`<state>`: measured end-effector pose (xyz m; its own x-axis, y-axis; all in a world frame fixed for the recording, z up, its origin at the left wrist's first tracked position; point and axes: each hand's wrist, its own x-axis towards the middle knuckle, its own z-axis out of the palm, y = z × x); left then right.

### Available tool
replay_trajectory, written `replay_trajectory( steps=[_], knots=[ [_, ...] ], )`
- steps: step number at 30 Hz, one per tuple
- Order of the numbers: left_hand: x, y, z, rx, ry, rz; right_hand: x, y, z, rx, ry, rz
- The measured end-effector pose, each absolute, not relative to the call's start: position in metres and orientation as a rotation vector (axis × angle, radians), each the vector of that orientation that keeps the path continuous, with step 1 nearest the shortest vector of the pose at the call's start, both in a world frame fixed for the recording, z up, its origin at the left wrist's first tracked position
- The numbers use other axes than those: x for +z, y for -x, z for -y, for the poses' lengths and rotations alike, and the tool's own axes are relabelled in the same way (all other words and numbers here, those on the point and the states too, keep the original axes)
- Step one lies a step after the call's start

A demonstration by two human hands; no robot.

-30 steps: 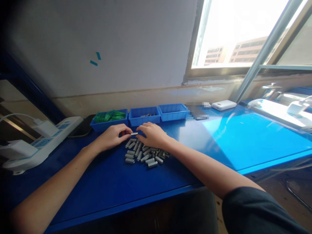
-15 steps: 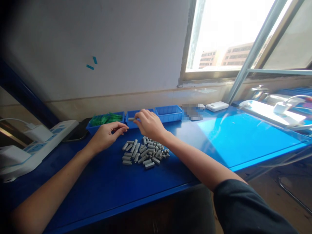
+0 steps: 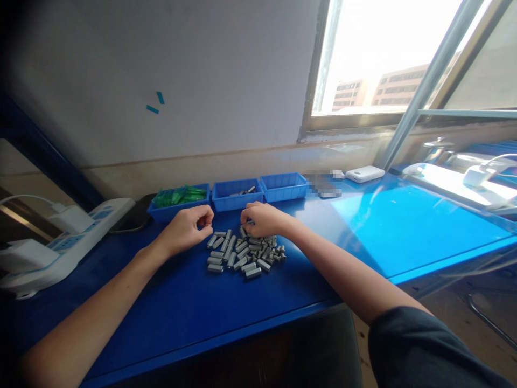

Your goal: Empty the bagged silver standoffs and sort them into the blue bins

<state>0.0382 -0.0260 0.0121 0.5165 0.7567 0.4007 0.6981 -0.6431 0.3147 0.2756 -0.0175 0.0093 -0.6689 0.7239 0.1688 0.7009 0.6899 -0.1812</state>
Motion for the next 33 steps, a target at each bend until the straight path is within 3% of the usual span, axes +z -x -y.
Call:
replay_trajectory(
  steps=[9, 14, 19, 25, 33],
  knots=[
    [0.014, -0.042, 0.029, 0.785, -2.676, -1.356, 0.002, -0.261, 0.021, 0.087, 1.084, 2.613],
    [0.006, -0.039, 0.025, 0.575, -2.440, -1.567, 0.033, -0.259, 0.021, -0.210, 0.913, 2.331],
    [0.003, -0.041, 0.026, 0.485, -2.513, -1.590, 0.049, -0.263, 0.007, -0.391, 1.118, 2.006],
    [0.004, -0.044, 0.028, 0.457, -2.582, -1.567, 0.011, -0.272, 0.006, -0.153, 1.275, 2.166],
    [0.012, -0.043, 0.029, 0.481, -2.604, -1.765, 0.000, -0.240, 0.031, -0.001, 1.098, 2.419]
  ],
)
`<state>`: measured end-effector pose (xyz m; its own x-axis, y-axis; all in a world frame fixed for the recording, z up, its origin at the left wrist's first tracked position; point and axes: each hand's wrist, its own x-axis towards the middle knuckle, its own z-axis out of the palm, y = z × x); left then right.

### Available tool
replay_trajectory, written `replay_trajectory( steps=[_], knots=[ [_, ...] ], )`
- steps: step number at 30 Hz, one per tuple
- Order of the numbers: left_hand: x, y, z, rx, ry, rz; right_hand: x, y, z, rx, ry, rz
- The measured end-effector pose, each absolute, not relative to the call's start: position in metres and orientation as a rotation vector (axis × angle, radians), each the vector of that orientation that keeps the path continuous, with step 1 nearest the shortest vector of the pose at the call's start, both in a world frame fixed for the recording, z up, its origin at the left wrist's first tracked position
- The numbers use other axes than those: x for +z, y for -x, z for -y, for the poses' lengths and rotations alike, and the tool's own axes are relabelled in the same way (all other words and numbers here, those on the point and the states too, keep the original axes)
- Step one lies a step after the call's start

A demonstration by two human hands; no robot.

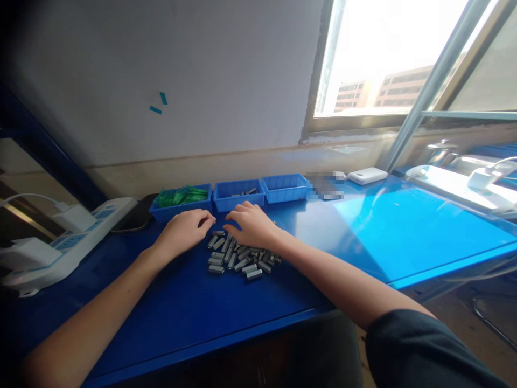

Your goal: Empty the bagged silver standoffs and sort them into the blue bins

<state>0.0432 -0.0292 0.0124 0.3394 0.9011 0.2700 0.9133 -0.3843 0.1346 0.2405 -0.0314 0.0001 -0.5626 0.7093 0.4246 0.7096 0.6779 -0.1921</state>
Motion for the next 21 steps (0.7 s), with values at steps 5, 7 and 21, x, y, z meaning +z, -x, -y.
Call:
replay_trajectory(
  steps=[5, 7, 21],
  knots=[
    [0.015, -0.035, 0.025, -0.383, 2.489, 1.815, -0.004, -0.221, 0.025, 0.085, 1.294, 2.475],
    [0.017, -0.032, 0.025, -0.328, 2.500, 1.863, -0.004, -0.216, 0.021, 0.087, 1.321, 2.517],
    [0.016, -0.018, 0.023, -0.268, 2.604, 1.854, 0.031, -0.272, -0.014, -0.399, 1.435, 2.051]
  ],
)
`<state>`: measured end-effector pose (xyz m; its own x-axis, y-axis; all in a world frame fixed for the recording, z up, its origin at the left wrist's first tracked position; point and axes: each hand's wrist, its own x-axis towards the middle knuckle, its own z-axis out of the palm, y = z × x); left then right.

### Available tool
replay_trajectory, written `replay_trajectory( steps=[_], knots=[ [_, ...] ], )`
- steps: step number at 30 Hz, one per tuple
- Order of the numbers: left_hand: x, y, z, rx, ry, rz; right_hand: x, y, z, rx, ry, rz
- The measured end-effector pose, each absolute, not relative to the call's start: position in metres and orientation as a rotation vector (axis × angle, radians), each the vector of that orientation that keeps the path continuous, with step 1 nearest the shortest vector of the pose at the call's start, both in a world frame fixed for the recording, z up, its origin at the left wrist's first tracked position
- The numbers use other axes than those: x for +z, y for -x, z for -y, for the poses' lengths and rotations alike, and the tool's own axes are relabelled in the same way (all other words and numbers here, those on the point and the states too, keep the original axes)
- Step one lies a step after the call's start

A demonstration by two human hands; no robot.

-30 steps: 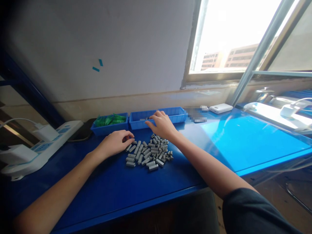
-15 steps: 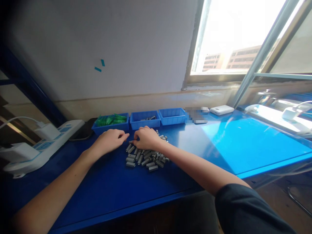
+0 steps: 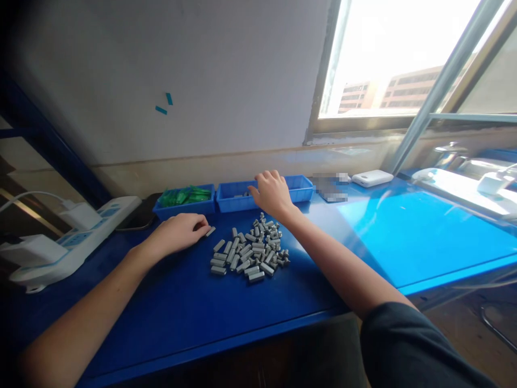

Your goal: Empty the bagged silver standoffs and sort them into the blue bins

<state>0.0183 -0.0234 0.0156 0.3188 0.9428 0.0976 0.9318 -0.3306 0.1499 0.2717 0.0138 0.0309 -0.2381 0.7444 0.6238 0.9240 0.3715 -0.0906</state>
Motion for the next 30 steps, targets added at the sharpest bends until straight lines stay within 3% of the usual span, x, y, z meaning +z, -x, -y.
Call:
replay_trajectory(
  steps=[6, 11, 18, 24, 30],
  knots=[
    [0.015, -0.023, 0.021, 0.229, -2.464, -1.811, 0.011, -0.262, 0.011, -0.198, 1.197, 2.273],
    [0.024, -0.035, 0.028, 0.513, -2.359, -1.485, 0.010, -0.246, 0.025, -0.170, 0.794, 2.453],
    [0.030, -0.037, 0.032, 0.583, -2.241, -1.227, 0.014, -0.247, 0.029, -0.190, 0.669, 2.409],
    [0.029, -0.032, 0.032, 0.417, -2.317, -1.322, 0.020, -0.250, 0.029, -0.327, 0.733, 2.242],
    [0.020, -0.031, 0.029, 0.245, -2.424, -1.577, 0.024, -0.267, 0.011, -0.466, 1.296, 2.013]
  ],
)
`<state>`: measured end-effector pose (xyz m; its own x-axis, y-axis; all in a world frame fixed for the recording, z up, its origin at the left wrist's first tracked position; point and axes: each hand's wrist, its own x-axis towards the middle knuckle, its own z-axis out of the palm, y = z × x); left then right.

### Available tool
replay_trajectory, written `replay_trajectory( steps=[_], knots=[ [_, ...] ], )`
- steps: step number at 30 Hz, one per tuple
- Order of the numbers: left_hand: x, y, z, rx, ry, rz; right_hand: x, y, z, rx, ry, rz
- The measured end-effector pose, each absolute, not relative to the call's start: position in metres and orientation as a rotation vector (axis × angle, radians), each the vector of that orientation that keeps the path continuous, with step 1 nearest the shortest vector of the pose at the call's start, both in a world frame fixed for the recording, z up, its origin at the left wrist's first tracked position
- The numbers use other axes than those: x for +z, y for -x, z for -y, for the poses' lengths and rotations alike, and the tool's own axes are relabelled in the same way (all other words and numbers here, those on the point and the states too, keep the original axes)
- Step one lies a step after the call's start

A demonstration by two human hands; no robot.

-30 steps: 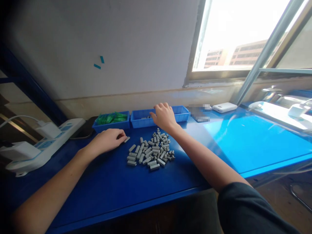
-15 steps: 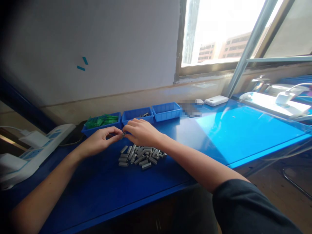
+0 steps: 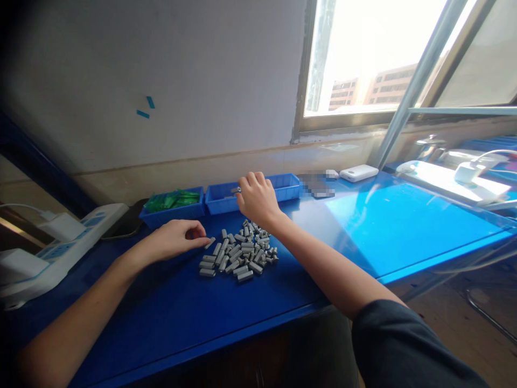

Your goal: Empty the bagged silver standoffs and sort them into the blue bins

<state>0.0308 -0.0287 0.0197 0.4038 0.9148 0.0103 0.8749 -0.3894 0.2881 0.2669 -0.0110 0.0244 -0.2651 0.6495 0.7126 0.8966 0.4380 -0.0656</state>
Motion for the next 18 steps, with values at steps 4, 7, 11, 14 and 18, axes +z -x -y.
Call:
replay_trajectory(
  steps=[4, 7, 11, 14, 18],
  knots=[
    [0.013, -0.029, 0.024, 0.327, -2.422, -1.752, 0.016, -0.257, 0.017, -0.334, 1.291, 2.228],
    [0.008, -0.027, 0.021, 0.353, -2.470, -1.718, 0.010, -0.240, 0.029, -0.251, 1.184, 2.343],
    [0.008, -0.031, 0.023, 0.449, -2.466, -1.625, 0.003, -0.231, 0.034, -0.202, 1.096, 2.446],
    [0.016, -0.037, 0.027, 0.575, -2.401, -1.407, 0.001, -0.236, 0.031, -0.191, 0.952, 2.464],
    [0.024, -0.041, 0.031, 0.722, -2.304, -1.245, 0.008, -0.243, 0.027, -0.282, 0.747, 2.393]
  ],
)
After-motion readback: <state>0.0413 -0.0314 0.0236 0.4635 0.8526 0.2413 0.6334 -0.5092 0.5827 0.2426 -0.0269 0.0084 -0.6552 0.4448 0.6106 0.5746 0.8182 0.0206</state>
